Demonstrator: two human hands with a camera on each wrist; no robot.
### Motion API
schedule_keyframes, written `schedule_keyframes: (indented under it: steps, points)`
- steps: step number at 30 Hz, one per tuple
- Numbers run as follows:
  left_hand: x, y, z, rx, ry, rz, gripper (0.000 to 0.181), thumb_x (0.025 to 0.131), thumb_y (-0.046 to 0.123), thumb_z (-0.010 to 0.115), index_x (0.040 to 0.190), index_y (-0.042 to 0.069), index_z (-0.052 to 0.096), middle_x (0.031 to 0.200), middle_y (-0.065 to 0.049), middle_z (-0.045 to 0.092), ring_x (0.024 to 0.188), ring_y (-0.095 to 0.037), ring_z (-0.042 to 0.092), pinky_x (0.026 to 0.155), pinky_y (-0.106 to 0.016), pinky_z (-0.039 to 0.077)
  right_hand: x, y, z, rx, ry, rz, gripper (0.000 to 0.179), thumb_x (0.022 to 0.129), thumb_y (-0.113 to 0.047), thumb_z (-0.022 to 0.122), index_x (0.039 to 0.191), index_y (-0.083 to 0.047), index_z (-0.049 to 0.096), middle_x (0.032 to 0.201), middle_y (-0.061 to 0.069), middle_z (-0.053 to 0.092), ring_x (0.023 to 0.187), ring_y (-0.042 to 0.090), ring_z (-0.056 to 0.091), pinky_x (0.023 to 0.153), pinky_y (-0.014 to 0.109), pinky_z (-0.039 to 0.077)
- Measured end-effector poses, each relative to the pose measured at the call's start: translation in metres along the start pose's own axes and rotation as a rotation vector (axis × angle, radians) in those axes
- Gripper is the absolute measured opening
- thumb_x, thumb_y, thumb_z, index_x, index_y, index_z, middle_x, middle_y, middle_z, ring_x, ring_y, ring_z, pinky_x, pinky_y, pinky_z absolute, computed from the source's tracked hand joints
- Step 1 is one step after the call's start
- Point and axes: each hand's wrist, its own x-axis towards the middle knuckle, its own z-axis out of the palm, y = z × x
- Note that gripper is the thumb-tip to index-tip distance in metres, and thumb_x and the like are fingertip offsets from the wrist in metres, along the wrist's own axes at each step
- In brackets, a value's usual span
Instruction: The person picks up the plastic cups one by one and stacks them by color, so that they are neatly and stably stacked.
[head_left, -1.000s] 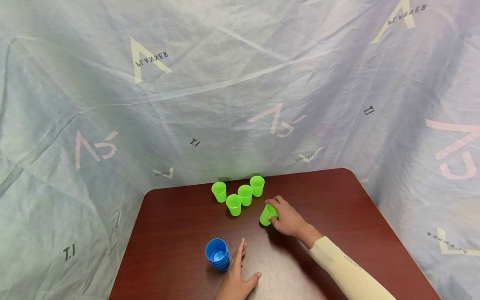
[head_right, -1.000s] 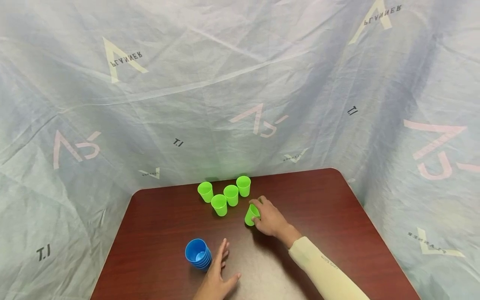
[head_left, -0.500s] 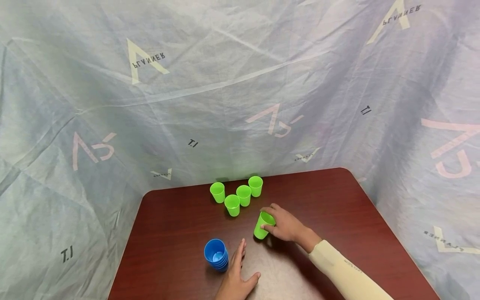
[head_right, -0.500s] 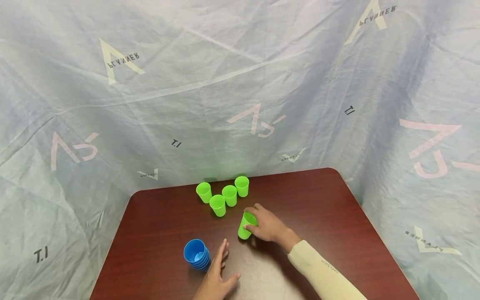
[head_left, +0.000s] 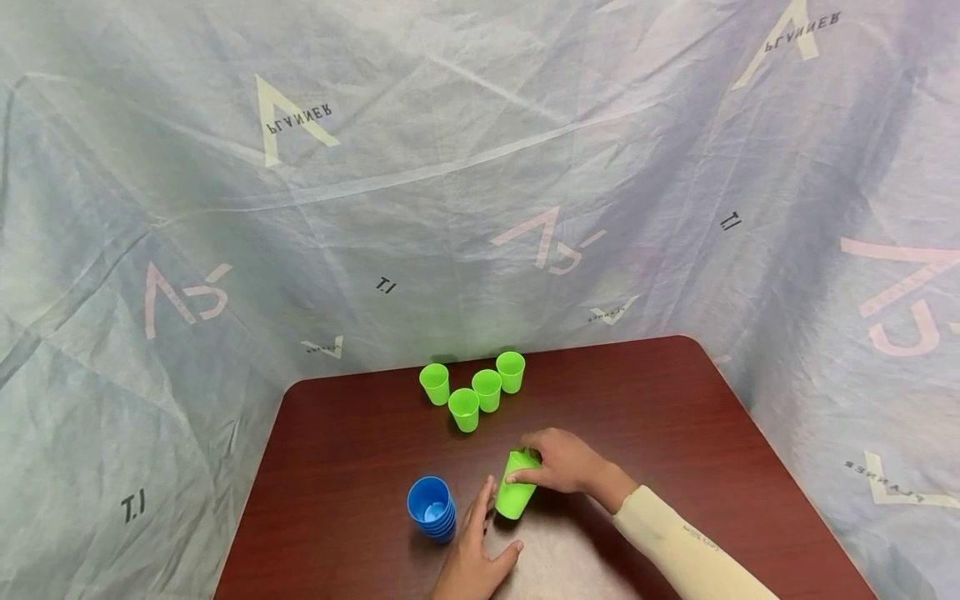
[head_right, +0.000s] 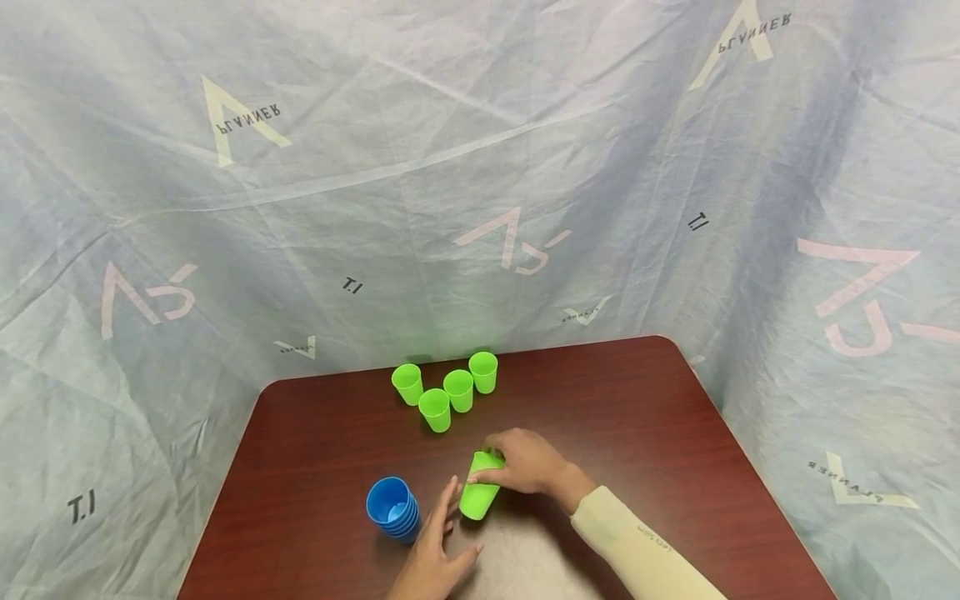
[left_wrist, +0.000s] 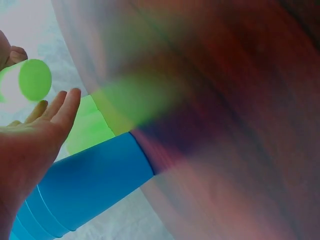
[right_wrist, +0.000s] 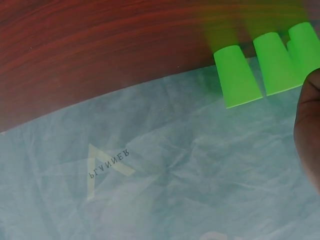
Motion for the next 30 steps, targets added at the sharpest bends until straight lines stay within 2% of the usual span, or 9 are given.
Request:
schedule_keyframes:
  steps: [5,9,13,19,24,30]
  points:
    - [-0.001,0.004,0.003,0.077,0.03,0.001,0.094,0.092,0.038,0.082,0.167,0.037,0.025,0.166,0.0,0.046,0.144,-0.022,0.055,0.116,-0.041,0.049,0.0,-0.003,-0.001,-0.005,-0.02,-0.018,0.054,0.085,-0.075,0.072,0.097,-0.023,0.069,0.073,-0.018,0.051,0.064,-0.002,0.043,0.059,0.02,0.04]
    - [-0.001,0.003,0.004,0.08,0.03,-0.011,0.089,0.093,0.043,0.081,0.166,0.033,0.03,0.161,0.003,0.051,0.138,-0.017,0.06,0.114,-0.039,0.051,0.0,-0.006,0.003,-0.002,-0.048,-0.016,0.061,0.077,-0.081,0.075,0.097,-0.023,0.069,0.073,-0.019,0.053,0.062,-0.003,0.043,0.057,0.019,0.039]
    - [0.0,0.001,0.004,0.047,0.026,0.001,0.087,0.095,0.04,0.08,0.166,0.025,0.033,0.16,0.001,0.053,0.134,-0.016,0.062,0.11,-0.038,0.054,-0.001,-0.01,0.008,0.002,-0.061,-0.037,0.064,0.069,-0.083,0.079,0.093,-0.026,0.066,0.074,-0.02,0.055,0.062,-0.005,0.044,0.055,0.016,0.038]
    - [0.001,0.0,0.005,0.014,0.019,-0.012,0.083,0.094,0.036,0.081,0.164,0.021,0.037,0.156,-0.003,0.054,0.132,-0.016,0.062,0.106,-0.036,0.056,-0.004,-0.017,0.012,-0.001,-0.038,-0.101,0.067,0.061,-0.081,0.085,0.093,-0.027,0.064,0.075,-0.02,0.056,0.062,-0.007,0.042,0.053,0.013,0.035]
    - [0.003,-0.002,0.006,0.03,0.038,0.012,0.079,0.094,0.033,0.082,0.159,0.013,0.042,0.146,-0.007,0.059,0.125,-0.018,0.065,0.101,-0.034,0.059,-0.007,-0.023,0.015,0.01,-0.054,-0.101,0.07,0.059,-0.081,0.087,0.096,-0.026,0.063,0.078,-0.017,0.058,0.063,-0.007,0.043,0.054,0.013,0.035]
    - [0.005,-0.005,0.01,0.008,0.061,0.013,0.073,0.094,0.035,0.082,0.153,0.013,0.047,0.143,-0.01,0.061,0.122,-0.02,0.068,0.098,-0.029,0.059,-0.012,-0.029,0.023,-0.006,-0.019,-0.132,0.072,0.06,-0.084,0.084,0.091,-0.024,0.058,0.077,-0.014,0.058,0.064,-0.006,0.041,0.054,0.011,0.031]
